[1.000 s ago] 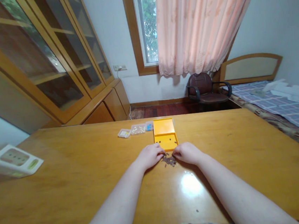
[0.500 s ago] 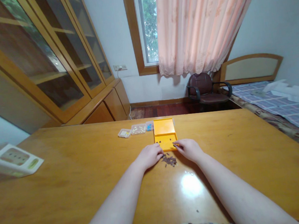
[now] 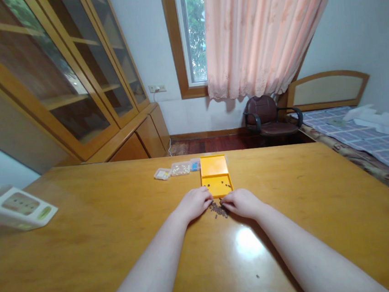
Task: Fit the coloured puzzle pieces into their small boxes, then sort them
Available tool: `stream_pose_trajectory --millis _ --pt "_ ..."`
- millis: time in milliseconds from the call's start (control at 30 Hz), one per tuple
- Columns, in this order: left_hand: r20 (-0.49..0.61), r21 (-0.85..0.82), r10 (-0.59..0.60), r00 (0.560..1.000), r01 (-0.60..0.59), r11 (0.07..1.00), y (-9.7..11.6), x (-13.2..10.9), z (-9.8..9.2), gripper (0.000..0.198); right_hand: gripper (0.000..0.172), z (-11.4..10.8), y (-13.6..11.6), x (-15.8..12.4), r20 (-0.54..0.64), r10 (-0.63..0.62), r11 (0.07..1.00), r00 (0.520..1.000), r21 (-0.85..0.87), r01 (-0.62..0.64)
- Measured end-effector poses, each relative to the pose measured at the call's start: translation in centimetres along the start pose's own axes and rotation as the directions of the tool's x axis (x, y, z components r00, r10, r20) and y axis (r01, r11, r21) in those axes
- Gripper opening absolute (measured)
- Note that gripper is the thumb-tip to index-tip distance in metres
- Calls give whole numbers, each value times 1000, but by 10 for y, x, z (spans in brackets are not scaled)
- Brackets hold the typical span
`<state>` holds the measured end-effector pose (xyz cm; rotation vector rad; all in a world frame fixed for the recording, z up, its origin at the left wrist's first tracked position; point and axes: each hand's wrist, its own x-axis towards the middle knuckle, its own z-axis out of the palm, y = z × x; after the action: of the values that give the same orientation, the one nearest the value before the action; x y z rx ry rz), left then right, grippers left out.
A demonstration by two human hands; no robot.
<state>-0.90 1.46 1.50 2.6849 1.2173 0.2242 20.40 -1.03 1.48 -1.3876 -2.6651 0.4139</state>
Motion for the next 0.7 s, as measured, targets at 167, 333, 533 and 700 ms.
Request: stream_pose_trajectory --millis 167,333,533,700 --pt "6 1 -9 1000 9 1000 6 -2 -1 15 33 3 1 2 -83 118 990 990 -71 -124" --pt "31 -1 -26 999 26 1000 9 -1 0 15 33 8 0 5 -65 151 982 986 -102 -157" --pt "41 -7 -44 998 44 999 6 0 2 14 34 9 -3 6 -77 132 979 988 -144 -142" --pt "48 10 -46 998 46 999 7 0 -2 14 34 8 -5 7 -71 118 978 990 -164 -129"
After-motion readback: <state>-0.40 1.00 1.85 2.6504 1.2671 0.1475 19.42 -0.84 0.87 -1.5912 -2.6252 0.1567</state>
